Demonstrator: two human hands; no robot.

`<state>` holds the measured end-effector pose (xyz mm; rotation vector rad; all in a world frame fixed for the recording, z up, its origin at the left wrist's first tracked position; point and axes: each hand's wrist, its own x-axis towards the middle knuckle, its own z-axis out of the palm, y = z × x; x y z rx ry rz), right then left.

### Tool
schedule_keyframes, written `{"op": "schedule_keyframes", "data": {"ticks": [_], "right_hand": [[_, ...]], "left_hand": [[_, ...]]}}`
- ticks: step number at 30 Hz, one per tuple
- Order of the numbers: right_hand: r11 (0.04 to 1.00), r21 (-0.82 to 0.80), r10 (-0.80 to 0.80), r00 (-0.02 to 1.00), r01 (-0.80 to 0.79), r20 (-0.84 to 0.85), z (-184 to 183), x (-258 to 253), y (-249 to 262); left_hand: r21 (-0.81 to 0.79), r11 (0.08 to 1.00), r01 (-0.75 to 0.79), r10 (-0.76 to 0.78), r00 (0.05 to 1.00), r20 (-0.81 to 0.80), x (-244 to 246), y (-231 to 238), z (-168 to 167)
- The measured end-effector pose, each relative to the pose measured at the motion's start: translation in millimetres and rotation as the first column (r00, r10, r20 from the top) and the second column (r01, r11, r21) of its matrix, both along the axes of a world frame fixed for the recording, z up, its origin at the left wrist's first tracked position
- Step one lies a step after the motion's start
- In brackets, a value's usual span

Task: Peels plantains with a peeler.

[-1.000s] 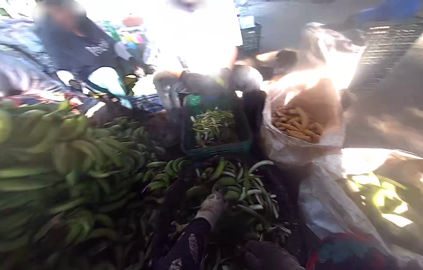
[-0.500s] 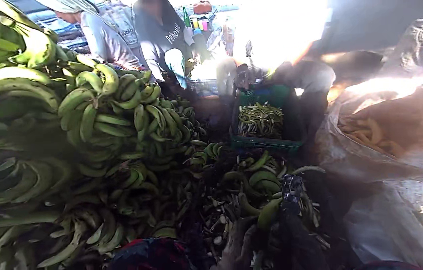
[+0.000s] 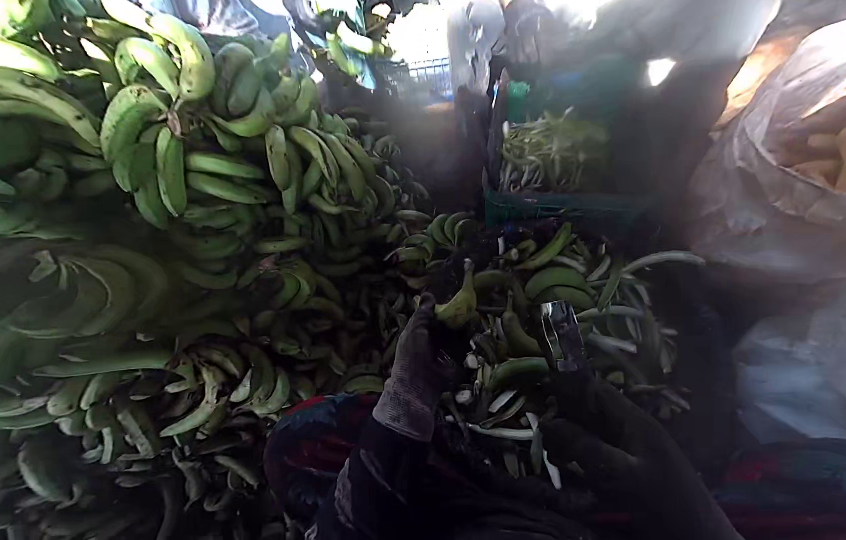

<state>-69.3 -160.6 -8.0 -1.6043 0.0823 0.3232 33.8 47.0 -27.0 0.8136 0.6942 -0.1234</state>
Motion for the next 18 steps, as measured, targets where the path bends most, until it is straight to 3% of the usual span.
{"op": "schedule_keyframes", "data": {"ticks": [7,9,13,15,18], "right_hand": [[0.996,-0.077,0.04,0.999,-0.038,0.022,-3,-9,-1],[0.993,-0.112,0.044,0.999,-0.045,-0.012,-4,-9,2],[0.995,-0.078,0.056,0.997,-0.06,-0.059,-12,-7,8],[0.995,-0.057,0.074,0.992,-0.08,-0.102,-13,-6,12],[0.995,-0.013,0.096,0.984,-0.099,-0.152,-13,-5,15]], "left_hand": [[0.167,0.975,-0.145,0.127,0.985,0.114,10,-17,-19],[0.235,0.953,-0.188,0.13,0.962,0.241,7,-22,-20],[0.357,0.875,-0.326,0.028,0.772,0.635,0,-25,-19],[0.4,0.831,-0.387,-0.045,0.669,0.741,-8,-28,-15],[0.531,0.714,-0.456,-0.28,0.51,0.814,-23,-32,-12]]}}
